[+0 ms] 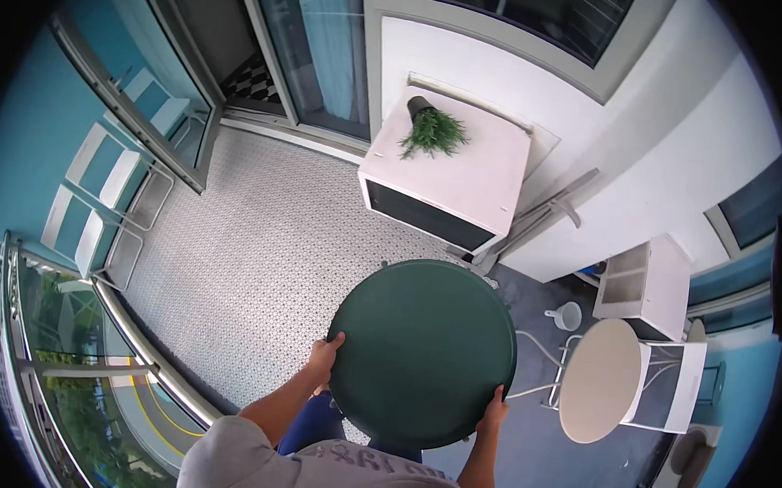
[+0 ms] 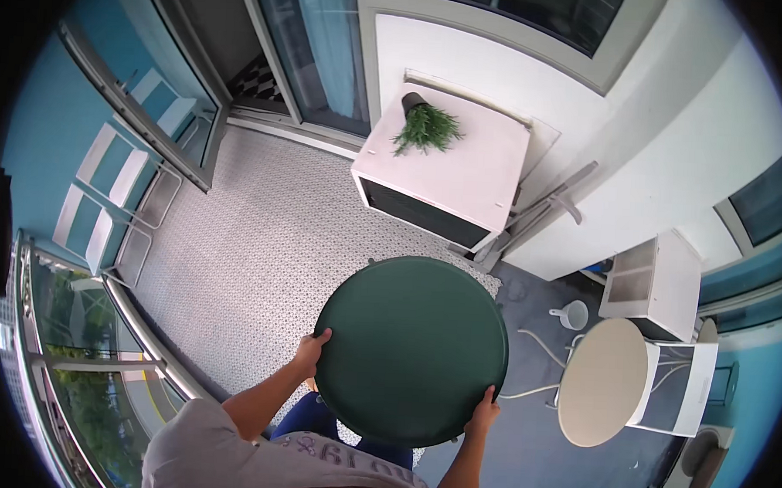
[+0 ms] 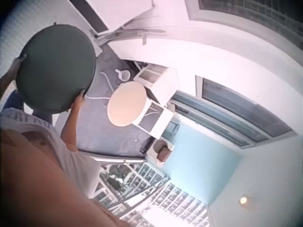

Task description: The person moves a red stool to a table, rearranges chairs at a dining table, opens a sliding glass door to a balcony, and relocates a tray and a potted plant by hand.

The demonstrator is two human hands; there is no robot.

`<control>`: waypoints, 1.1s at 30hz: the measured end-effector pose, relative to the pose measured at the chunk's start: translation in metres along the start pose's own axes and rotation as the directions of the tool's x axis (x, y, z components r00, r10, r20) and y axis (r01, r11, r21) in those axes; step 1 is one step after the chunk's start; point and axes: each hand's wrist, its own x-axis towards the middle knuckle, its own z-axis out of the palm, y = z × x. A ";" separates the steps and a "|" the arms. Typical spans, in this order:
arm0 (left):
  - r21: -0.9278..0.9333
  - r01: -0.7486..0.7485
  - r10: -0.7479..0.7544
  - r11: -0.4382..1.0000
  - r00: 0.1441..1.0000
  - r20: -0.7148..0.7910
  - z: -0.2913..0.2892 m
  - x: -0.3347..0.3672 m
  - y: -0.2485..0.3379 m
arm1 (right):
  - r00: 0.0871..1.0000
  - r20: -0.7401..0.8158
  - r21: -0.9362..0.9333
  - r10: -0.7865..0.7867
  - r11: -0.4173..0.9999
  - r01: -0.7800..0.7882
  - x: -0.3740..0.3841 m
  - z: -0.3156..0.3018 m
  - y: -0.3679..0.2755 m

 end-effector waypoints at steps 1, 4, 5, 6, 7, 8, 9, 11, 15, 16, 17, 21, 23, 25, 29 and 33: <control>-0.060 -0.021 0.019 0.998 0.999 -0.035 -0.023 -0.013 0.010 | 0.998 0.055 -0.034 -0.031 0.999 0.032 -0.013 0.017 0.000; -0.142 -0.053 0.039 0.988 0.994 -0.102 -0.091 -0.054 0.041 | 0.984 0.137 0.020 -0.117 0.993 0.115 -0.055 0.070 0.001; -0.179 -0.102 0.075 0.979 0.986 -0.150 -0.117 -0.063 0.050 | 0.969 0.224 -0.017 -0.102 0.994 0.109 -0.069 0.090 -0.002; -0.214 -0.154 0.110 0.965 0.973 -0.204 -0.145 -0.072 0.057 | 0.946 0.315 -0.056 -0.082 0.993 0.104 -0.091 0.115 -0.010; -0.270 -0.176 0.118 0.947 0.968 -0.220 -0.168 -0.076 0.061 | 0.942 0.324 -0.060 -0.091 0.991 0.116 -0.113 0.137 -0.019; -0.279 -0.183 0.121 0.943 0.967 -0.222 -0.193 -0.080 0.069 | 0.940 0.325 -0.108 -0.103 0.983 0.145 -0.137 0.163 -0.026; -0.325 -0.197 0.116 0.925 0.960 -0.253 -0.211 -0.086 0.080 | 0.940 0.320 -0.159 -0.121 0.971 0.179 -0.156 0.186 -0.037; -0.346 -0.187 0.061 0.919 0.937 -0.344 -0.231 -0.102 0.116 | 0.874 0.417 -0.005 -0.247 0.962 0.275 -0.176 0.228 -0.042; -0.385 -0.292 0.108 0.876 0.894 -0.434 -0.288 -0.092 0.152 | 0.825 0.500 0.030 -0.264 0.957 0.287 -0.215 0.322 -0.061; -0.410 -0.337 0.140 0.847 0.887 -0.440 -0.299 -0.086 0.161 | 0.808 0.528 0.052 -0.261 0.960 0.276 -0.228 0.343 -0.069; -0.435 -0.379 0.171 0.816 0.879 -0.446 -0.309 -0.078 0.171 | 0.807 0.531 0.052 -0.260 0.960 0.275 -0.235 0.363 -0.073; -0.540 -0.480 0.283 0.692 0.868 -0.409 -0.356 -0.029 0.209 | 0.721 0.627 0.146 -0.296 0.953 0.264 -0.260 0.448 -0.094; -0.569 -0.489 0.267 0.661 0.862 -0.431 -0.383 0.010 0.234 | 0.700 0.665 0.139 -0.259 0.964 0.225 -0.266 0.502 -0.108; -0.618 -0.492 0.293 0.613 0.868 -0.401 -0.393 0.032 0.280 | 0.666 0.628 0.227 -0.402 0.914 0.338 -0.268 0.564 -0.129; -0.597 -0.556 0.319 0.578 0.827 -0.463 -0.411 0.066 0.371 | 0.606 0.742 0.196 -0.286 0.957 0.212 -0.282 0.674 -0.188; -0.639 -0.570 0.260 0.516 0.815 -0.517 -0.433 0.104 0.459 | 0.555 0.756 0.265 -0.346 0.938 0.224 -0.313 0.774 -0.236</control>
